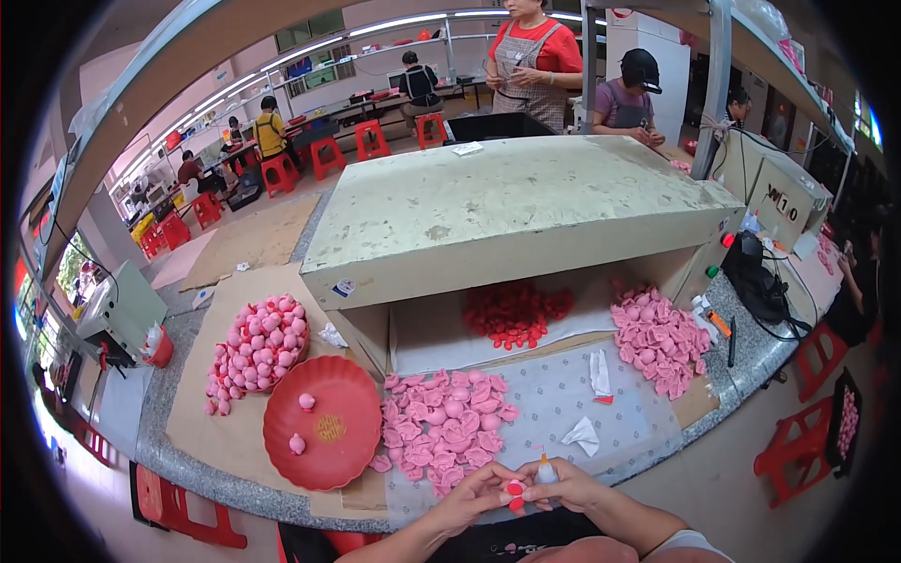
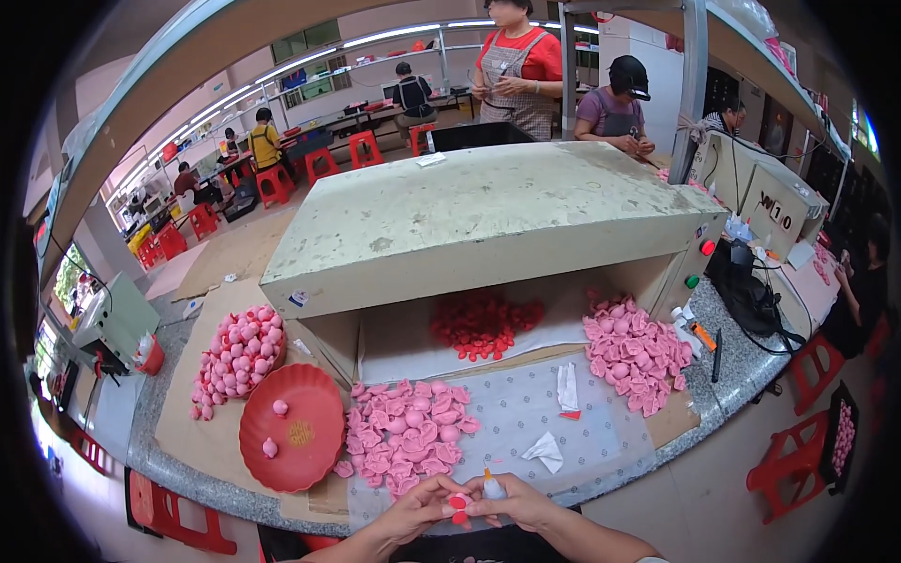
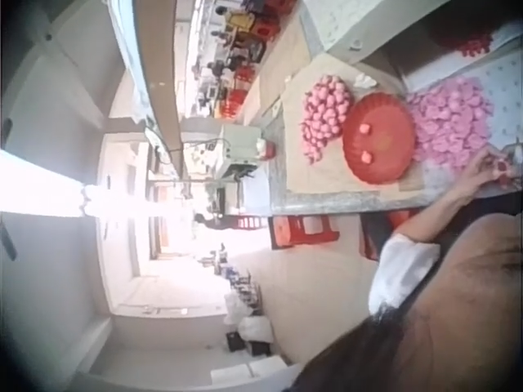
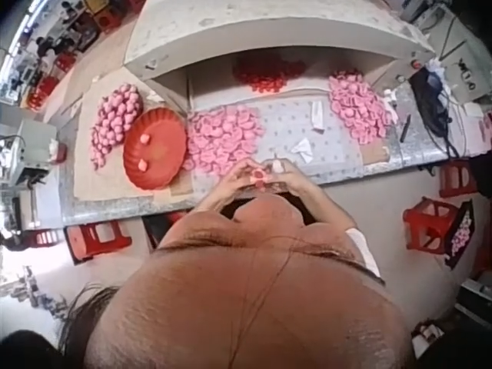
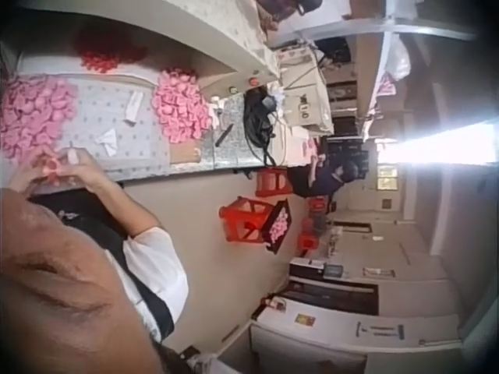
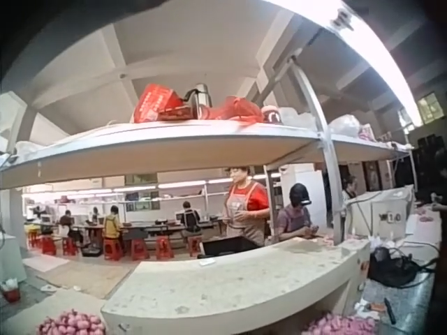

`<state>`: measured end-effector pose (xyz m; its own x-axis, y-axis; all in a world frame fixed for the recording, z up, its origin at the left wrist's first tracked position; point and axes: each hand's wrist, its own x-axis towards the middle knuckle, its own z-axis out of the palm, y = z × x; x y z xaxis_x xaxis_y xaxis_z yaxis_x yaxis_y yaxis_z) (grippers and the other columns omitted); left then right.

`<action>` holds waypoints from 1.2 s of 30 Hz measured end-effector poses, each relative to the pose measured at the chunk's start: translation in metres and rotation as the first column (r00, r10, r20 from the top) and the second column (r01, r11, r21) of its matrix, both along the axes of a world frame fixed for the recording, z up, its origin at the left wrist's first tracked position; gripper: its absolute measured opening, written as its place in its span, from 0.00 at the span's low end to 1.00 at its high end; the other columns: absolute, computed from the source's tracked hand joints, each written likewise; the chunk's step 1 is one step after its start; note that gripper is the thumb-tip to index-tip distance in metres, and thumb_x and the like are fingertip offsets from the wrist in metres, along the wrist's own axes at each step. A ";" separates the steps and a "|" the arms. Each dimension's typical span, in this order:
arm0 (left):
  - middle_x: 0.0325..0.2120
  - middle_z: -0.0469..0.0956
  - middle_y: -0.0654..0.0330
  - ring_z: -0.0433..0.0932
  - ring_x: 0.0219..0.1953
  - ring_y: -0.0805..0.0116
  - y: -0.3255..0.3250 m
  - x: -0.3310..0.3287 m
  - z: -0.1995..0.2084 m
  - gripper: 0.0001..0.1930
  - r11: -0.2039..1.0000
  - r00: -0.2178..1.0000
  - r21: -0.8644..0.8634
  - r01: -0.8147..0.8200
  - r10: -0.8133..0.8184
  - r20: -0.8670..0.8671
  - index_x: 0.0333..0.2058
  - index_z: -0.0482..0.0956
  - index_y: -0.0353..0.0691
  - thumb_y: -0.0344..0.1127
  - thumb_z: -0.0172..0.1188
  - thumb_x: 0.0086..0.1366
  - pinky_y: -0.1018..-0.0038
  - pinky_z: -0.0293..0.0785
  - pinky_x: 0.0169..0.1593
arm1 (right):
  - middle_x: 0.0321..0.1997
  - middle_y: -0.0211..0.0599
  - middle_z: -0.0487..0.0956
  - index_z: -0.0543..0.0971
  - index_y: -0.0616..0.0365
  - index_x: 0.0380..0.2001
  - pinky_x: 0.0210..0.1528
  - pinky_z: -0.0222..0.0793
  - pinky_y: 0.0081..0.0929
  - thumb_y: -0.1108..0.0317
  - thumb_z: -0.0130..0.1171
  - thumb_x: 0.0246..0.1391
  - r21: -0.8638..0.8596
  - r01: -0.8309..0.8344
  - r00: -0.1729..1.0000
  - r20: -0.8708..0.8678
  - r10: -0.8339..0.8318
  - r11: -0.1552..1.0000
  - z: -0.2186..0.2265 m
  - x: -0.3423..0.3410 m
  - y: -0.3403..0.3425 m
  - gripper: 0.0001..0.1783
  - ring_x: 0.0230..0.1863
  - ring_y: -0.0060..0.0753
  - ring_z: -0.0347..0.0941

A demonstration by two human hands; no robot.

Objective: Applying glue to small pink plastic toy parts and assembling them on a factory workbench.

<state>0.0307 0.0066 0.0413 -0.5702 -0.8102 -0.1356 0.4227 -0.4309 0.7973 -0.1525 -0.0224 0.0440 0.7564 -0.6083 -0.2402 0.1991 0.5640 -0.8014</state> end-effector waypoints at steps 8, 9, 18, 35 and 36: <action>0.37 0.67 0.55 0.68 0.39 0.66 -0.005 -0.003 0.010 0.13 0.999 1.000 -0.028 0.020 -0.020 0.001 0.41 0.62 0.39 0.28 0.48 0.56 0.71 0.65 0.41 | 0.20 0.25 0.66 0.71 0.62 0.33 0.15 0.55 0.12 0.69 0.57 0.40 -0.022 0.058 0.998 -0.037 -0.059 0.998 0.011 -0.002 -0.004 0.15 0.18 0.15 0.62; 0.37 0.66 0.56 0.67 0.39 0.67 -0.007 -0.005 0.015 0.13 1.000 1.000 -0.010 0.002 -0.003 -0.025 0.41 0.62 0.39 0.29 0.48 0.56 0.71 0.66 0.41 | 0.20 0.25 0.65 0.71 0.63 0.34 0.15 0.55 0.12 0.70 0.57 0.40 -0.043 0.079 0.996 -0.047 -0.081 0.996 0.016 -0.004 -0.006 0.15 0.18 0.14 0.62; 0.38 0.66 0.57 0.66 0.40 0.69 -0.044 -0.008 0.039 0.13 0.996 0.993 -0.056 -0.067 0.061 -0.097 0.41 0.62 0.40 0.31 0.49 0.56 0.71 0.67 0.39 | 0.19 0.25 0.64 0.70 0.66 0.36 0.13 0.54 0.11 0.73 0.56 0.40 -0.010 0.106 0.992 -0.072 -0.107 0.994 0.049 -0.004 -0.042 0.15 0.13 0.13 0.59; 0.37 0.67 0.56 0.68 0.38 0.68 -0.043 -0.009 0.016 0.11 0.999 0.995 0.005 -0.053 0.054 -0.078 0.38 0.63 0.39 0.30 0.49 0.55 0.71 0.68 0.38 | 0.21 0.27 0.67 0.69 0.64 0.34 0.12 0.55 0.11 0.71 0.56 0.40 0.030 0.112 0.987 -0.118 -0.108 0.993 0.031 -0.002 -0.042 0.15 0.15 0.14 0.61; 0.37 0.67 0.56 0.68 0.38 0.68 -0.044 -0.009 0.016 0.11 0.998 0.995 0.003 -0.055 0.055 -0.079 0.38 0.63 0.39 0.30 0.49 0.55 0.71 0.68 0.38 | 0.21 0.27 0.67 0.69 0.64 0.34 0.12 0.55 0.11 0.71 0.56 0.40 0.027 0.110 0.987 -0.119 -0.106 0.994 0.032 -0.002 -0.042 0.15 0.15 0.14 0.61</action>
